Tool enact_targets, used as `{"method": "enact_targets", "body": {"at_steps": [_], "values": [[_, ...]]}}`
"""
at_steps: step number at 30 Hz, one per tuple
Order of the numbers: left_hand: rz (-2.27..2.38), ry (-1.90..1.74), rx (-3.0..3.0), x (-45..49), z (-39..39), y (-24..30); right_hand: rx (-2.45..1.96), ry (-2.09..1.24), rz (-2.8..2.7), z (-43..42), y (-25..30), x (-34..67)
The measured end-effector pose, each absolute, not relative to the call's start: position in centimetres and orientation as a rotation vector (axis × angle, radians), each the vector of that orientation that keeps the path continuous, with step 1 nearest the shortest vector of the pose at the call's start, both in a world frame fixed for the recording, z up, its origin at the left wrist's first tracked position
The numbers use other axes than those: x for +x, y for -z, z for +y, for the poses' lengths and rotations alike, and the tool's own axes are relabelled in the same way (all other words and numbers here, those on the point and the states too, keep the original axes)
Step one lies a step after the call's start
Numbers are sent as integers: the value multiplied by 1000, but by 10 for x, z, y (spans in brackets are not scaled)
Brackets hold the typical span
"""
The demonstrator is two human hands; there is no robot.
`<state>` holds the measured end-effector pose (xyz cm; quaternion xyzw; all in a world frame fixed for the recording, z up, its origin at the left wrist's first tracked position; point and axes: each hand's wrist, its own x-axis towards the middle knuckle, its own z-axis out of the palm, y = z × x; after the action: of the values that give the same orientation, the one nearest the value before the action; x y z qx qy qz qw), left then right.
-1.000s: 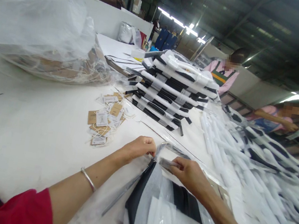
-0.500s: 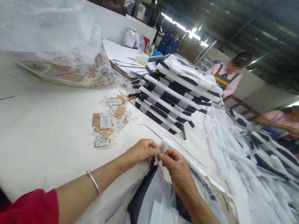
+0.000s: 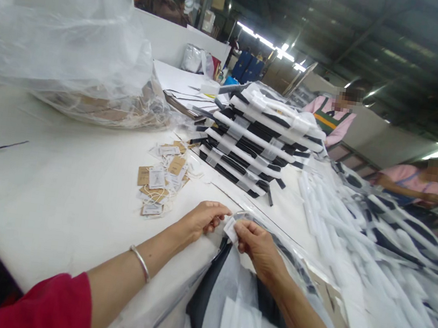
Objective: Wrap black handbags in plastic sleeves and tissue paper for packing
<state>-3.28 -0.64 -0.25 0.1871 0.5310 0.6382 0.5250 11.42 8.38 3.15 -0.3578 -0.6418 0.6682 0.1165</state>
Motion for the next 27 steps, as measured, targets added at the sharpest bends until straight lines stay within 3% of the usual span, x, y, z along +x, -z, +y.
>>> {"method": "enact_targets", "body": {"at_steps": [6, 15, 21, 27], "values": [[1365, -1512, 645, -25, -11, -8, -966, -1587, -2334, 92, -33, 101], [2019, -1216, 1493, -2, -31, -17, -1093, -1684, -2083, 94, -21, 103], [1943, -1408, 1203, -10, -28, -8, -1180, -1731, -1896, 87, -23, 103], [1680, -1315, 925, -19, -20, -2, -1082, -1645, -2103, 87, -36, 110]]}}
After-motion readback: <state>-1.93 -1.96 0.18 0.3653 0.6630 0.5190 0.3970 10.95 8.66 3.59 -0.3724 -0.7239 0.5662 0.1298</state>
